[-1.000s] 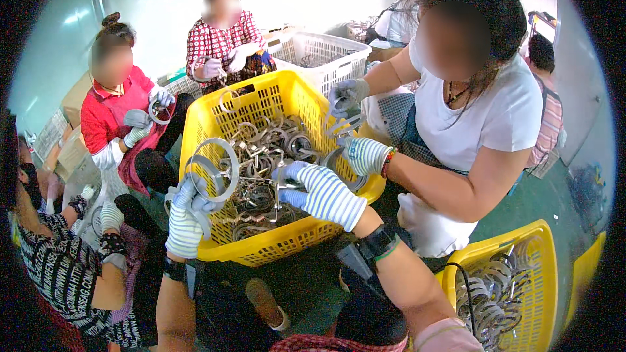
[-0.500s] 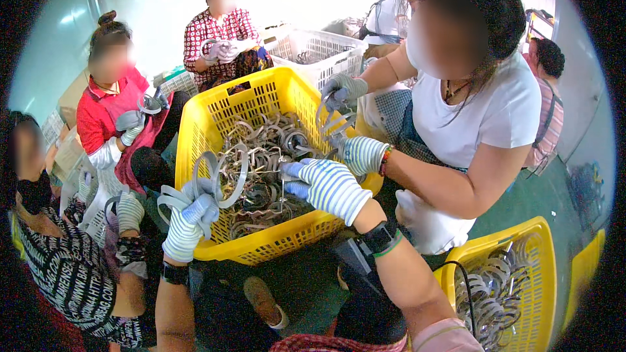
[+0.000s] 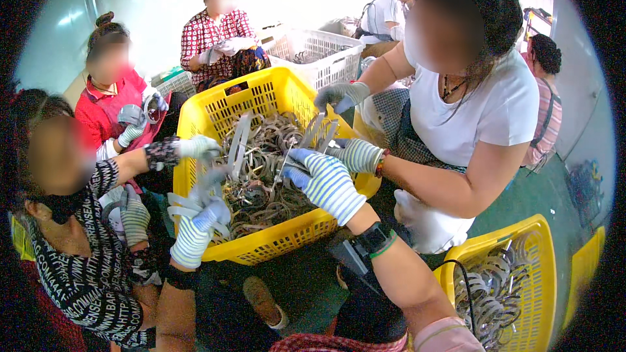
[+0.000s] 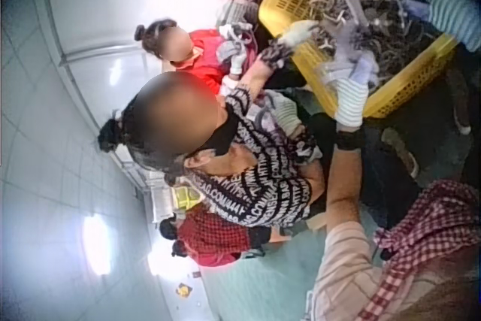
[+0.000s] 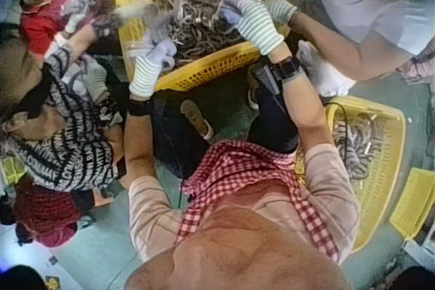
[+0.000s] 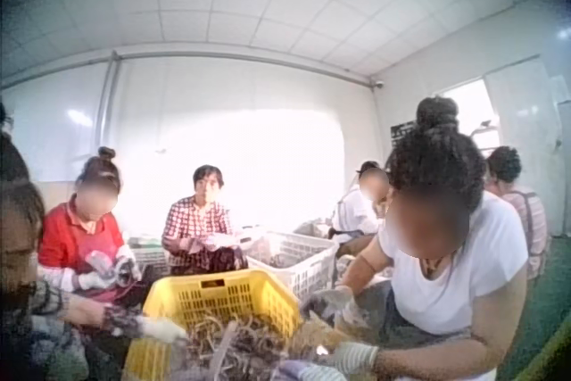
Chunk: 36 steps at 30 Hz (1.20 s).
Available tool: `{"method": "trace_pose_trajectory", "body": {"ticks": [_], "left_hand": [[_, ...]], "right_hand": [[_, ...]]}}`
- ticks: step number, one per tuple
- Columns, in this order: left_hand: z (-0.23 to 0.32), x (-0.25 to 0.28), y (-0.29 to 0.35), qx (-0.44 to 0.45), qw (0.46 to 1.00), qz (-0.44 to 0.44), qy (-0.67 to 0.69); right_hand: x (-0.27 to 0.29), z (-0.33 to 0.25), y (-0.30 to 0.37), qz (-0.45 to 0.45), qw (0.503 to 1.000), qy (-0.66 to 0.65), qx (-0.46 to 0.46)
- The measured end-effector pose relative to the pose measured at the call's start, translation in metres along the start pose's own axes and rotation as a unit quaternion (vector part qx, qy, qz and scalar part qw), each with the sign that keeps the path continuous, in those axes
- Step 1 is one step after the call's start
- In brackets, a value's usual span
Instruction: Sorting and inspecting circular metal rings in yellow baskets.
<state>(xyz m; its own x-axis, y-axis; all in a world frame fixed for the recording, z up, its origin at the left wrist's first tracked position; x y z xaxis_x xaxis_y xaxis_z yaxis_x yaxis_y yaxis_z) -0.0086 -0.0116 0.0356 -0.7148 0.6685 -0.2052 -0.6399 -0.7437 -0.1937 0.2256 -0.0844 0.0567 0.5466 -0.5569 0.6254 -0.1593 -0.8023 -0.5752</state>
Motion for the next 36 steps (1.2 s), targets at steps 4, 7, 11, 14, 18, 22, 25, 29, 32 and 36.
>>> {"method": "trace_pose_trajectory", "body": {"ticks": [4, 7, 11, 14, 18, 22, 25, 29, 32, 36], "left_hand": [[0.016, 0.015, 0.001, -0.088, 0.985, 0.144, -0.038], [0.008, 0.012, 0.0, -0.089, 0.985, 0.136, -0.065], [0.0, 0.005, 0.001, -0.084, 0.987, 0.129, -0.055], [-0.008, -0.003, 0.0, -0.054, 0.989, 0.113, -0.083], [-0.019, -0.024, 0.003, -0.061, 0.986, 0.047, -0.145], [-0.017, -0.018, -0.003, -0.086, 0.98, 0.04, -0.173], [-0.007, -0.023, -0.001, -0.065, 0.993, 0.083, -0.048], [0.007, -0.02, -0.002, -0.058, 0.99, 0.116, -0.05], [0.002, -0.016, -0.008, -0.175, 0.975, 0.106, -0.09], [0.003, -0.023, -0.009, -0.175, 0.975, 0.101, -0.087]], "right_hand": [[-0.008, -0.002, 0.003, -0.201, 0.919, -0.276, -0.196], [-0.01, -0.019, 0.01, -0.234, 0.884, -0.365, -0.175], [-0.018, -0.024, 0.013, -0.252, 0.857, -0.402, -0.2], [-0.022, -0.02, 0.016, -0.229, 0.84, -0.432, -0.234], [-0.028, -0.018, 0.017, -0.177, 0.802, -0.498, -0.28], [-0.025, -0.022, 0.012, -0.125, 0.867, -0.419, -0.239], [-0.02, -0.024, 0.01, -0.083, 0.903, -0.363, -0.215], [-0.023, -0.026, 0.014, -0.199, 0.839, -0.445, -0.242], [-0.022, -0.038, 0.02, -0.261, 0.825, -0.458, -0.202], [-0.028, -0.03, 0.024, -0.268, 0.834, -0.44, -0.197]]}}
Point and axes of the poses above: each hand's wrist, its own y-axis away from the middle knuckle, its own x-axis out of the back of the hand, z = x × y, the point moved 4 cm from there along -y, towards the middle knuckle, and after that the axes turned 7 degrees about y, right-handed, at the moved point
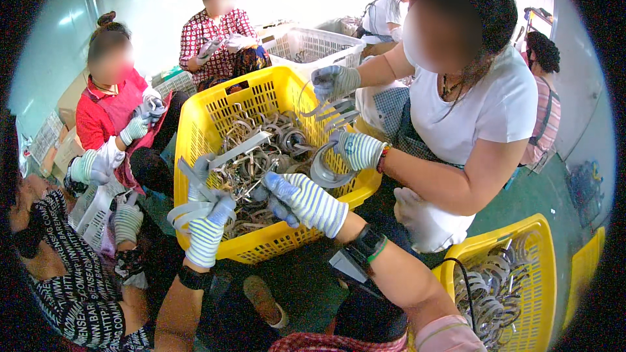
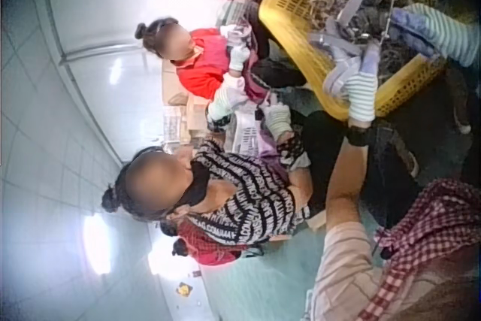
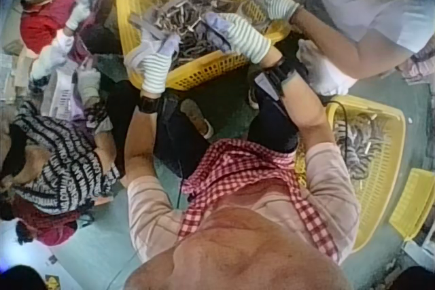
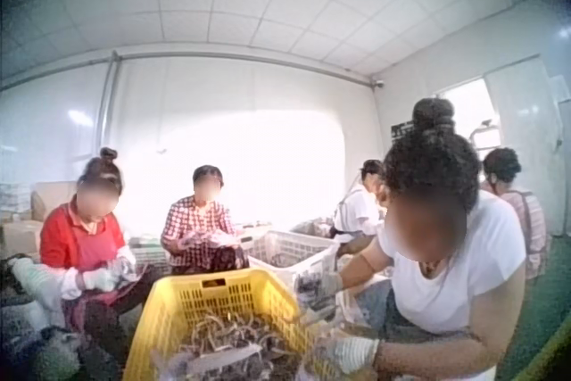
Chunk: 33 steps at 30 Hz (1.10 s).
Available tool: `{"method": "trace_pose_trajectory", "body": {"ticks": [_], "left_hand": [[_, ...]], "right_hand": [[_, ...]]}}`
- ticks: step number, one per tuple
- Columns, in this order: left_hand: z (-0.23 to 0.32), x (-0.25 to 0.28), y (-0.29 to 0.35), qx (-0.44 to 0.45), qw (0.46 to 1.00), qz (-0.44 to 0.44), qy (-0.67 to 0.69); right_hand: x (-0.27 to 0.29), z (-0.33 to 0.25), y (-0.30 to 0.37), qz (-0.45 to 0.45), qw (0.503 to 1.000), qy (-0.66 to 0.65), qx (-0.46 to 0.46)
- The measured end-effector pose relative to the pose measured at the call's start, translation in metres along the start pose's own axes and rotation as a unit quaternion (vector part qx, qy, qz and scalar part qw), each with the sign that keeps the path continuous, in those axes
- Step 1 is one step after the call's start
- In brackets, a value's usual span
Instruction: Sorting and inspecting circular metal rings in yellow baskets.
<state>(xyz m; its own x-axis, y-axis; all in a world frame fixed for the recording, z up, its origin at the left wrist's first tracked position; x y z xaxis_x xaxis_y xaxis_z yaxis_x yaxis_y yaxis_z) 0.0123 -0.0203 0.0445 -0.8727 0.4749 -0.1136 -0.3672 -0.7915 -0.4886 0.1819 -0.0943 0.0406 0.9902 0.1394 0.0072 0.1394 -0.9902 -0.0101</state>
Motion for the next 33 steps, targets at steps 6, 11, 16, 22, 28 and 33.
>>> {"method": "trace_pose_trajectory", "body": {"ticks": [6, 11, 16, 22, 28, 33], "left_hand": [[0.009, -0.009, 0.003, -0.071, 0.997, -0.026, 0.014], [-0.016, 0.004, 0.008, -0.01, 1.0, 0.02, 0.004], [-0.006, -0.003, 0.009, 0.006, 0.998, -0.021, -0.051], [0.001, 0.005, -0.001, -0.092, 0.979, -0.021, -0.18], [-0.001, 0.0, 0.001, -0.052, 0.998, -0.024, -0.013], [-0.01, 0.016, 0.005, -0.016, 0.978, -0.028, -0.208]], "right_hand": [[-0.009, 0.003, -0.003, -0.02, 0.999, -0.011, 0.04], [-0.009, 0.008, -0.008, 0.076, 0.985, 0.156, 0.017], [0.003, 0.006, -0.013, 0.21, 0.928, 0.251, 0.177], [-0.001, 0.004, -0.004, 0.046, 0.999, 0.012, -0.008], [-0.007, 0.0, -0.002, -0.03, 0.999, -0.034, -0.003], [-0.009, 0.002, -0.004, -0.018, 1.0, -0.011, -0.01]]}}
Point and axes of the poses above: each hand's wrist, its own y-axis away from the middle knuckle, its own x-axis out of the back of the hand, z = x × y, the point moved 4 cm from there along -y, towards the middle knuckle, and after that the axes turned 7 degrees about y, right-handed, at the moved point
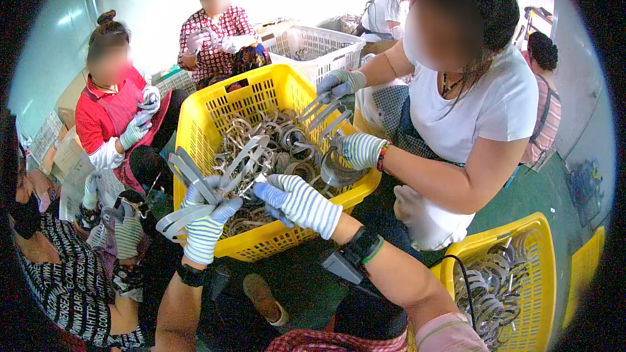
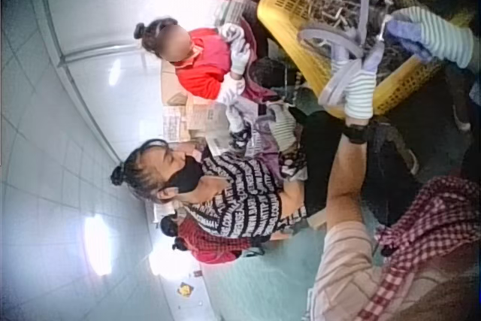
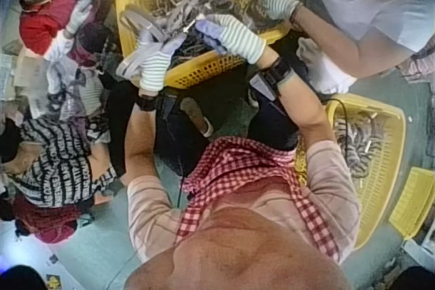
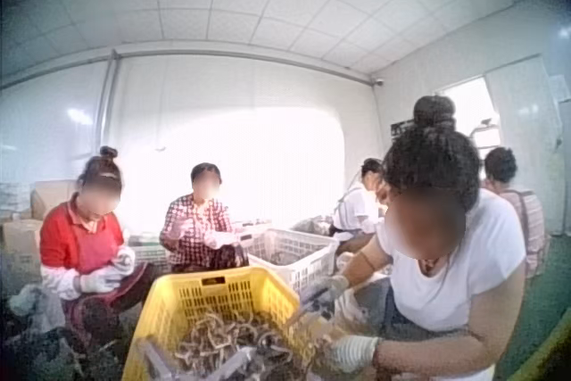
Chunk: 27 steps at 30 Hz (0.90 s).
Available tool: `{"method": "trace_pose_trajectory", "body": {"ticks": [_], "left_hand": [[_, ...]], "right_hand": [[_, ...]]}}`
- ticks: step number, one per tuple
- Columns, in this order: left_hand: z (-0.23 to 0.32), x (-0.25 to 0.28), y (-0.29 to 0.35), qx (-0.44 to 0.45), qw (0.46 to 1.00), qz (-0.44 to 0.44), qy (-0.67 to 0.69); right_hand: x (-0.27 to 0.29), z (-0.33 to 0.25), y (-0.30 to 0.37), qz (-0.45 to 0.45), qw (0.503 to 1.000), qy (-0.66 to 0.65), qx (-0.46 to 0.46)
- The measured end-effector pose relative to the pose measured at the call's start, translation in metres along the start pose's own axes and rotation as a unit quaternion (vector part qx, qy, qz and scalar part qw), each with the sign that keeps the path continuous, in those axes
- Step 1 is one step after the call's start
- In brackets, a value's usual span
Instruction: Sorting and inspecting circular metal rings in yellow baskets.
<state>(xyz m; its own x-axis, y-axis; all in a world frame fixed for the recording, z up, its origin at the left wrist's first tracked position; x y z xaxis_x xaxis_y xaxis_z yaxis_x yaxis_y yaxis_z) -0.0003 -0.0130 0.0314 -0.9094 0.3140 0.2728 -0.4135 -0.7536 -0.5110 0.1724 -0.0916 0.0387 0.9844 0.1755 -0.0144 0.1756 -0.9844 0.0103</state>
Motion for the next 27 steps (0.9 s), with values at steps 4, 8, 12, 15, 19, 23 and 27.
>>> {"method": "trace_pose_trajectory", "body": {"ticks": [4, 8, 12, 15, 19, 23, 27], "left_hand": [[0.001, -0.002, 0.0, 0.018, 1.0, -0.006, 0.009], [0.013, -0.002, -0.002, 0.003, 0.996, 0.046, 0.073], [0.017, -0.006, -0.005, 0.011, 0.988, 0.064, 0.138], [0.009, -0.012, -0.007, -0.006, 0.987, 0.044, 0.155], [0.018, -0.011, -0.004, -0.009, 0.973, 0.045, 0.226], [0.024, -0.006, -0.003, 0.024, 0.977, 0.007, 0.21], [0.018, -0.006, 0.001, 0.067, 0.978, 0.017, 0.198]], "right_hand": [[0.009, 0.009, -0.008, 0.143, 0.978, 0.15, 0.029], [0.014, 0.004, -0.002, 0.176, 0.983, 0.033, 0.034], [0.012, 0.003, 0.001, 0.072, 0.995, -0.071, 0.01], [-0.001, -0.003, 0.005, -0.012, 0.996, -0.087, 0.015], [-0.006, -0.008, 0.007, -0.017, 0.994, -0.11, 0.003], [-0.008, -0.003, 0.003, -0.039, 0.995, -0.095, 0.014], [-0.008, 0.005, -0.001, -0.038, 0.995, -0.081, 0.043]]}}
Point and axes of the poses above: each hand's wrist, its own y-axis away from the middle knuckle, its own x-axis out of the back of the hand, z = x × y, the point moved 4 cm from there along -y, towards the middle knuckle, and after that the axes turned 7 degrees about y, right-handed, at the moved point
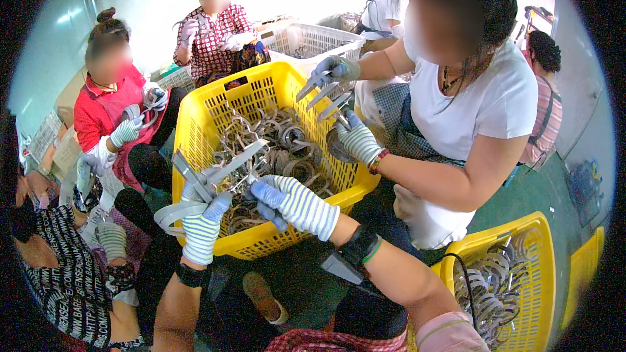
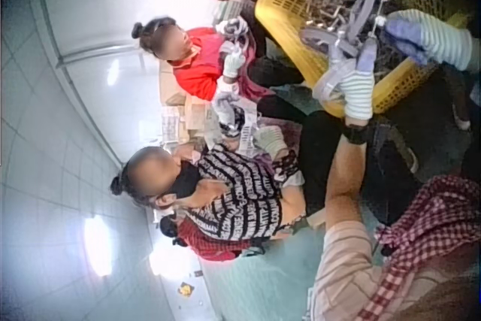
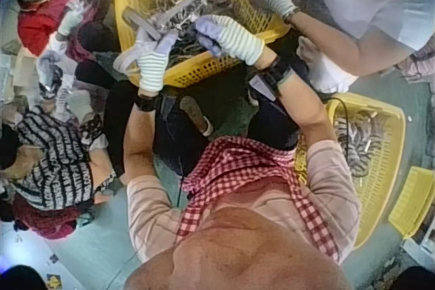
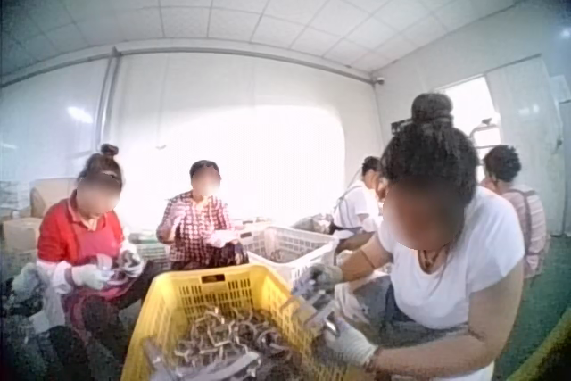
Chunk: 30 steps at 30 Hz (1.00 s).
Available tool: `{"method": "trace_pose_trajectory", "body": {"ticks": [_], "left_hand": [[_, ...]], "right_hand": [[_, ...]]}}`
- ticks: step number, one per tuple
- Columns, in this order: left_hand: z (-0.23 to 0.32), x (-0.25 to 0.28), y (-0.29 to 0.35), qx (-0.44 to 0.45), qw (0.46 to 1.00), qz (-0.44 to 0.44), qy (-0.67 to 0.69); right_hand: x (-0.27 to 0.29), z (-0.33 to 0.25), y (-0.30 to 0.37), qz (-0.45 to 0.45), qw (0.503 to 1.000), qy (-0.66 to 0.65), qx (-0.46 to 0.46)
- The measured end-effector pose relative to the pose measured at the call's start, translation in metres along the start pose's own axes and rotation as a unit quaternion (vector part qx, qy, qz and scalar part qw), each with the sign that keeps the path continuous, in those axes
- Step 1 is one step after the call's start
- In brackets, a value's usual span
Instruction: Sorting and inspecting circular metal rings in yellow baskets.
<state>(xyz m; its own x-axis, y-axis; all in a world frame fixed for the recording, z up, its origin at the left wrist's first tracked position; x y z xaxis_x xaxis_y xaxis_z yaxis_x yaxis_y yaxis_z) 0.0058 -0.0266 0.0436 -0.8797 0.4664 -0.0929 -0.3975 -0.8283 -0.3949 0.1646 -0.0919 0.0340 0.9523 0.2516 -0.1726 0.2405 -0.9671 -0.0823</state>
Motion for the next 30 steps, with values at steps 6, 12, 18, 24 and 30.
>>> {"method": "trace_pose_trajectory", "body": {"ticks": [6, 12, 18, 24, 30], "left_hand": [[-0.007, -0.001, -0.003, -0.036, 0.999, 0.006, -0.015], [-0.007, 0.002, -0.008, -0.047, 0.998, -0.012, -0.034], [-0.008, 0.01, -0.007, -0.001, 0.999, 0.001, -0.044], [0.004, 0.003, -0.007, -0.072, 0.993, 0.033, -0.083], [-0.004, -0.001, -0.001, 0.029, 0.99, -0.093, -0.097]], "right_hand": [[0.009, 0.006, -0.006, 0.166, 0.978, 0.126, -0.023], [0.003, -0.009, 0.001, 0.05, 0.998, 0.023, -0.022], [-0.003, -0.011, 0.003, 0.006, 1.0, -0.021, -0.019], [-0.002, -0.007, -0.001, 0.001, 1.0, -0.007, -0.011], [0.015, -0.007, -0.006, 0.12, 0.988, 0.087, 0.052]]}}
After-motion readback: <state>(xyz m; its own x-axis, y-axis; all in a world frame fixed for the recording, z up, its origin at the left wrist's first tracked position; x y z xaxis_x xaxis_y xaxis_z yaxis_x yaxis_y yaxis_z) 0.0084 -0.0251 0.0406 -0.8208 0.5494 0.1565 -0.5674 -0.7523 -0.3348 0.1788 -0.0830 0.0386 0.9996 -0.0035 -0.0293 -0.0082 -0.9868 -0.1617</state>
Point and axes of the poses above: each hand's wrist, its own y-axis away from the middle knuckle, its own x-axis out of the back of the hand, z = x × y, the point moved 4 cm from there along -y, towards the middle knuckle, and after that the axes turned 7 degrees about y, right-handed, at the moved point
